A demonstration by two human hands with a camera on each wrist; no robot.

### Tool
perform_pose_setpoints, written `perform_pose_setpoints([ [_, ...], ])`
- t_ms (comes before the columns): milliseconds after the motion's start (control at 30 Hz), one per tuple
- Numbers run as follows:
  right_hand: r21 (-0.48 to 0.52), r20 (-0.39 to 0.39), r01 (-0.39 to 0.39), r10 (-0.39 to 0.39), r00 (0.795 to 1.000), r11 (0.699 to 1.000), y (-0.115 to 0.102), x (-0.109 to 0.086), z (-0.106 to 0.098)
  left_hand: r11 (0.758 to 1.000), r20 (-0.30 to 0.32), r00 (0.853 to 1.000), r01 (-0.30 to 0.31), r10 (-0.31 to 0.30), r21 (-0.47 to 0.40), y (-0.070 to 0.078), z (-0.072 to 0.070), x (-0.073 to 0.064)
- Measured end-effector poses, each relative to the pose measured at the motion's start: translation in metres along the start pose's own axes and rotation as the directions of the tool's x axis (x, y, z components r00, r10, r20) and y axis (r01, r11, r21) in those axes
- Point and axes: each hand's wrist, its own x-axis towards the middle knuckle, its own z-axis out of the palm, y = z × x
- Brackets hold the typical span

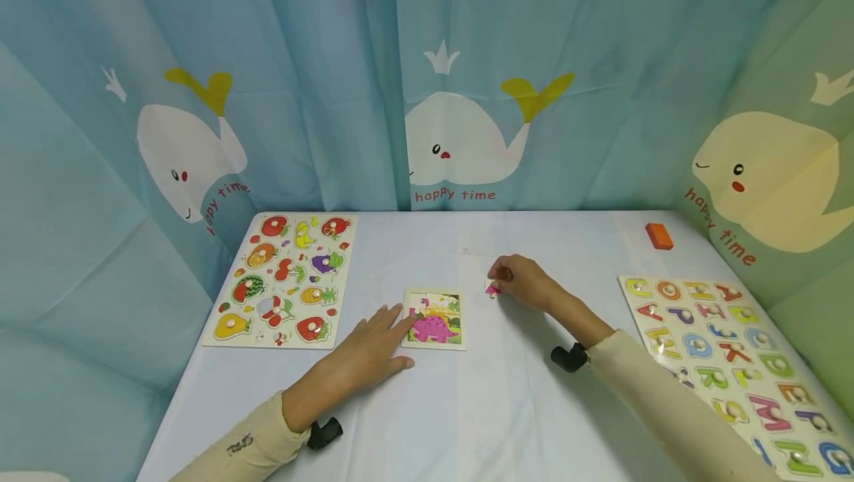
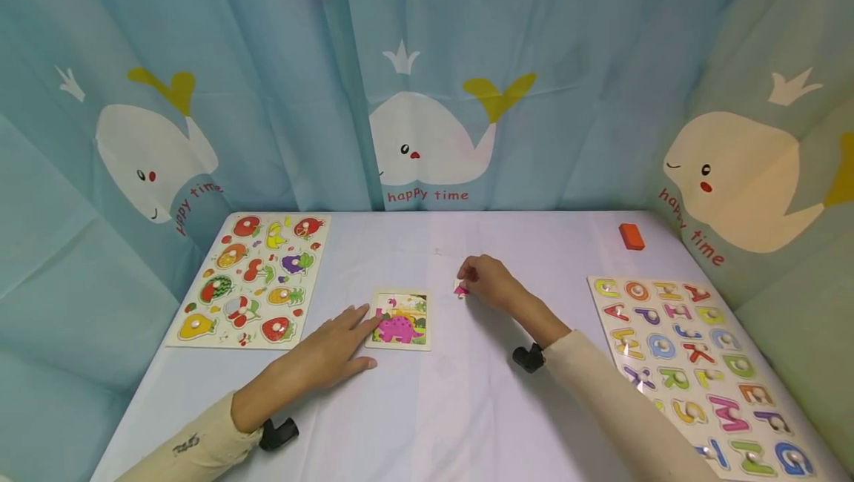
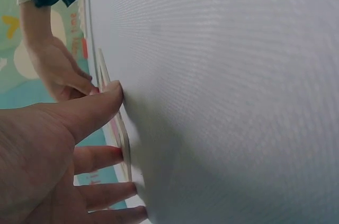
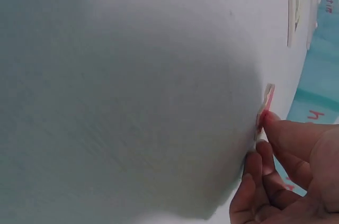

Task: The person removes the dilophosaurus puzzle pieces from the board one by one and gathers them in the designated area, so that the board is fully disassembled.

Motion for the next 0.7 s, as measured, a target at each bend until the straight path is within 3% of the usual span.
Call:
perform_pose_setpoints([
  [333, 0.003, -0.064, -0.02, 0.02, 0.998, 1.0, -0.024, -0.001, 0.009, 1.0, -0.003, 1.0, -0.012, 0.012, 0.003, -0.001, 0.001, -0.001],
  [700, -0.011, -0.047, 0.094, -0.094, 0.994, 0.996, -0.073, -0.005, 0.045, 1.0, -0.003, 1.0, -0.007, 0.007, 0.016, 0.0, -0.001, -0.001],
])
